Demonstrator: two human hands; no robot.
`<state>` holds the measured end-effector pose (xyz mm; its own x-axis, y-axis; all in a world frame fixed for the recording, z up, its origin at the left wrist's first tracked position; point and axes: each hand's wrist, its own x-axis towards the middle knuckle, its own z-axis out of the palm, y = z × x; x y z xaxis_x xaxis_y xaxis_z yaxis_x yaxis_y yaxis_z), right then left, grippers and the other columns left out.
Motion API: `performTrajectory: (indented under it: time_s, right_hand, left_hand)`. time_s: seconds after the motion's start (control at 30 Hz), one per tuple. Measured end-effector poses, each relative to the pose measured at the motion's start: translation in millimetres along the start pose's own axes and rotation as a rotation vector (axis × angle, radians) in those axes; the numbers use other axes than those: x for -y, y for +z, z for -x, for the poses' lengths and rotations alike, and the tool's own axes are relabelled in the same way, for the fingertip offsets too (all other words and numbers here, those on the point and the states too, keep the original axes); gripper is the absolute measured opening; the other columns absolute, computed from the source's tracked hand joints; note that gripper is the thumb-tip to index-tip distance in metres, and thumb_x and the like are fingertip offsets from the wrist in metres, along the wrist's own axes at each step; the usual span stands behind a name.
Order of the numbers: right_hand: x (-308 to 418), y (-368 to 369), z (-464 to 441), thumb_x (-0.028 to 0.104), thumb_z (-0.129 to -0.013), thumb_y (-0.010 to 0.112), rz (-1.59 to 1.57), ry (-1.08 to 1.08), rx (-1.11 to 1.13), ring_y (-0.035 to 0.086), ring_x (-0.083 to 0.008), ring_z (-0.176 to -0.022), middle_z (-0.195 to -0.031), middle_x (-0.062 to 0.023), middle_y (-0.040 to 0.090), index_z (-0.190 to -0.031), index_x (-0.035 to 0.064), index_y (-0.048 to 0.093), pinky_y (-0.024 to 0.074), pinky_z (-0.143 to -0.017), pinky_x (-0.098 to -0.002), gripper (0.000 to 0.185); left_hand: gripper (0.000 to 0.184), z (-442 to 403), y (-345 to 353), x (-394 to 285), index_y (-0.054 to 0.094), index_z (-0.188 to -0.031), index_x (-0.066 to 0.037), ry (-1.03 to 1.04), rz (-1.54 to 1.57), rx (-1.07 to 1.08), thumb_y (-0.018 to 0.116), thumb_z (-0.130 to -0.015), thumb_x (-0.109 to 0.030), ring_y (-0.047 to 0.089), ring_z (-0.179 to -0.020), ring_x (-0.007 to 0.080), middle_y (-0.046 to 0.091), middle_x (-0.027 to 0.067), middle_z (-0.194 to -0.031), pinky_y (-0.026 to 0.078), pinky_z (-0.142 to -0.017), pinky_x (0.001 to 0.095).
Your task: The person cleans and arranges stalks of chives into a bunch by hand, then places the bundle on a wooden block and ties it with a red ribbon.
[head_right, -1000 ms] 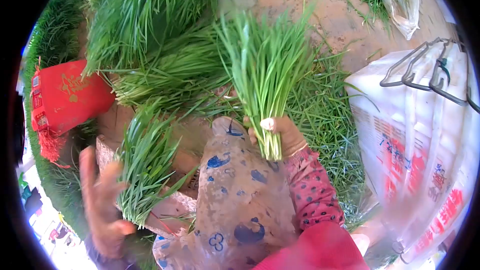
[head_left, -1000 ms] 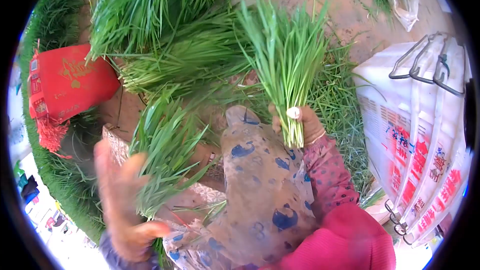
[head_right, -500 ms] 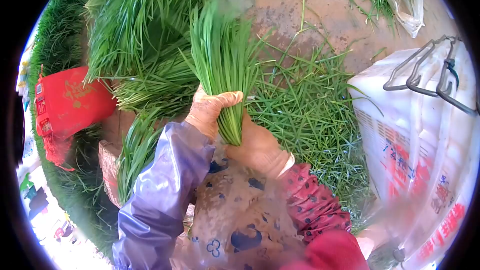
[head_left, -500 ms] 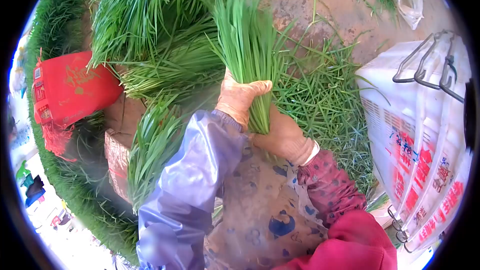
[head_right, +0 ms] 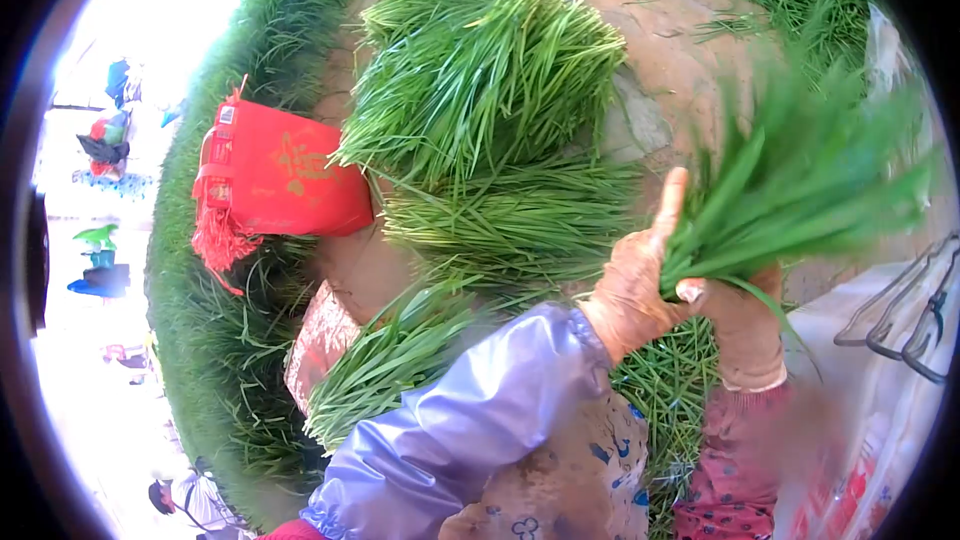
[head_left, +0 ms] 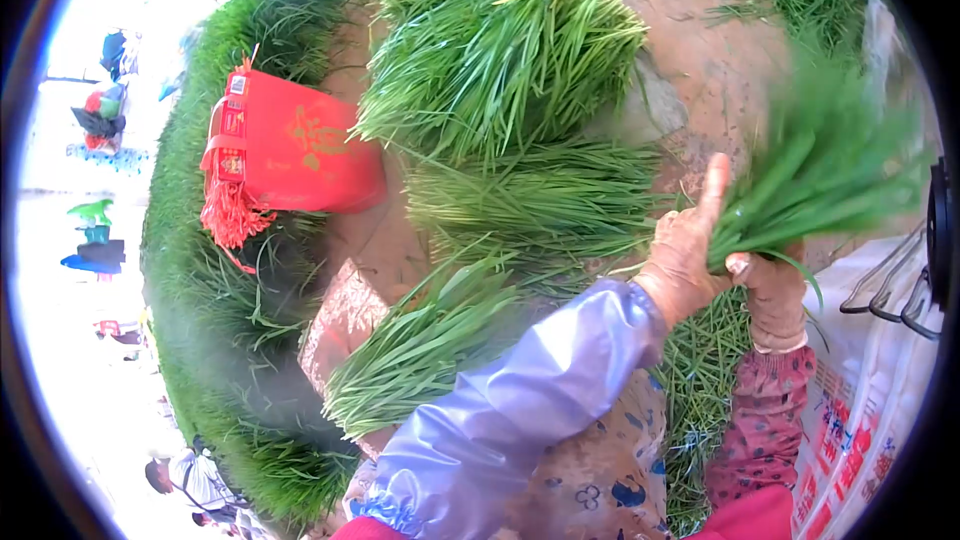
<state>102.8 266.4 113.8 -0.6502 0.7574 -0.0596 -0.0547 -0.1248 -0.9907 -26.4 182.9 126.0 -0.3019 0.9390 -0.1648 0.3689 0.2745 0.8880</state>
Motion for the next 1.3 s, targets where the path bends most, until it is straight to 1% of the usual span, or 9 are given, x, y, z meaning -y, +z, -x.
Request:
performTrajectory:
  time_s: [0.07,0.2,0.27,0.37,0.43,0.67,1.0,1.13,1.3]
  right_hand:
    - [-3.7,-12.8,6.1,0.03,-0.072,0.082,0.76,-0.338,0.067,0.058,-0.02,-0.109,-0.123,-0.0107,0.058,-0.128,0.0012,0.05,0.0511,-0.088,-0.0341,0.071]
    - [-35.2,-0.3,33.7,0.025,-0.075,0.079,0.648,-0.077,-0.013,0.059,-0.0195,-0.106,-0.12,-0.0101,0.06,-0.127,0.0016,0.052,0.0508,-0.087,-0.0341,0.063]
    - [-48.3,1.6,49.1,0.023,-0.077,0.078,0.619,0.007,-0.025,0.059,-0.0193,-0.105,-0.119,-0.0099,0.061,-0.126,0.0018,0.054,0.0506,-0.087,-0.0341,0.059]
    - [-55.9,10.1,63.0,0.02,-0.079,0.076,0.591,0.073,-0.008,0.06,-0.0189,-0.103,-0.117,-0.0095,0.062,-0.124,0.0021,0.056,0.0504,-0.087,-0.0341,0.052]
    - [-56.7,15.3,63.0,0.017,-0.081,0.074,0.581,0.074,-0.007,0.06,-0.0187,-0.102,-0.116,-0.0092,0.063,-0.124,0.0023,0.057,0.0503,-0.086,-0.034,0.048]
    - [-54.8,31.7,0.5,0.008,-0.084,0.069,0.387,-0.236,-0.43,0.06,-0.0112,-0.086,-0.102,-0.0048,0.067,-0.11,0.0018,0.065,0.05,-0.077,-0.0287,0.027]
    - [-72.3,11.3,15.4,0.011,-0.082,0.074,0.496,0.03,-0.462,0.06,-0.0145,-0.092,-0.106,-0.0039,0.065,-0.111,-0.0001,0.063,0.0473,-0.082,-0.0296,0.033]
    - [-9.6,20.8,37.9,0.015,-0.088,0.068,0.392,0.092,-0.51,0.057,-0.0168,-0.1,-0.112,-0.0057,0.064,-0.117,0.0007,0.061,0.0443,-0.089,-0.0312,0.033]
    - [61.9,40.9,90.2,0.005,-0.086,0.065,0.225,-0.111,-0.656,0.056,-0.0173,-0.105,-0.116,-0.0049,0.064,-0.108,-0.0008,0.065,0.0423,-0.095,-0.0319,0.023]
  left_hand:
    - [0.103,0.8,8.5,8.2,0.01,-0.151,0.001,0.117,0.027,-0.059,0.066,-0.065,-0.011,0.052,-0.115,0.0335,0.051,0.0176,-0.13,0.039,-0.103,0.038]
    - [0.117,-3.6,34.4,60.8,0.005,-0.154,-0.024,0.173,-0.058,-0.006,0.08,-0.064,-0.017,0.023,-0.141,0.0348,0.035,0.0091,-0.146,0.024,-0.115,0.0488]
    - [0.096,-0.1,48.6,88.3,0.031,-0.146,-0.005,0.192,-0.159,-0.071,0.077,-0.066,-0.029,0.043,-0.128,0.0221,0.047,0.007,-0.141,0.02,-0.116,0.0358]
    - [0.067,-4.8,82.9,121.3,0.037,-0.143,-0.007,0.181,0.74,-0.086,0.053,-0.091,-0.046,0.04,-0.131,0.0118,0.047,0.0055,-0.142,0.014,-0.118,0.0339]
    - [0.128,7.1,39.4,93.2,0.026,-0.147,-0.01,0.408,-0.017,-0.101,0.086,-0.034,-0.015,0.035,-0.138,0.025,0.034,0.0108,-0.151,0.016,-0.119,0.0419]
    - [0.134,26.2,31.9,52.0,-0.001,-0.153,-0.013,0.002,-0.376,0.179,0.09,-0.056,-0.031,0.003,-0.145,0.0424,0.002,0.0097,-0.158,0.024,-0.107,0.0679]
    - [0.127,132.7,-77.2,-2.7,0.009,-0.15,0.003,0.038,-0.184,0.102,0.09,-0.055,-0.019,0.022,-0.143,0.0333,0.022,0.0193,-0.155,0.026,-0.116,0.0373]
    - [0.121,187.1,-98.0,-66.7,0.013,-0.153,-0.007,-0.376,0.697,0.252,0.09,-0.061,-0.012,0.037,-0.136,0.0305,0.03,0.0129,-0.153,0.032,-0.109,0.0451]
    - [0.094,239.7,-29.1,-106.2,0.013,-0.154,-0.013,-0.504,1.479,0.286,0.073,-0.082,-0.003,0.044,-0.129,0.0185,0.048,0.0104,-0.138,0.041,-0.1,0.0356]
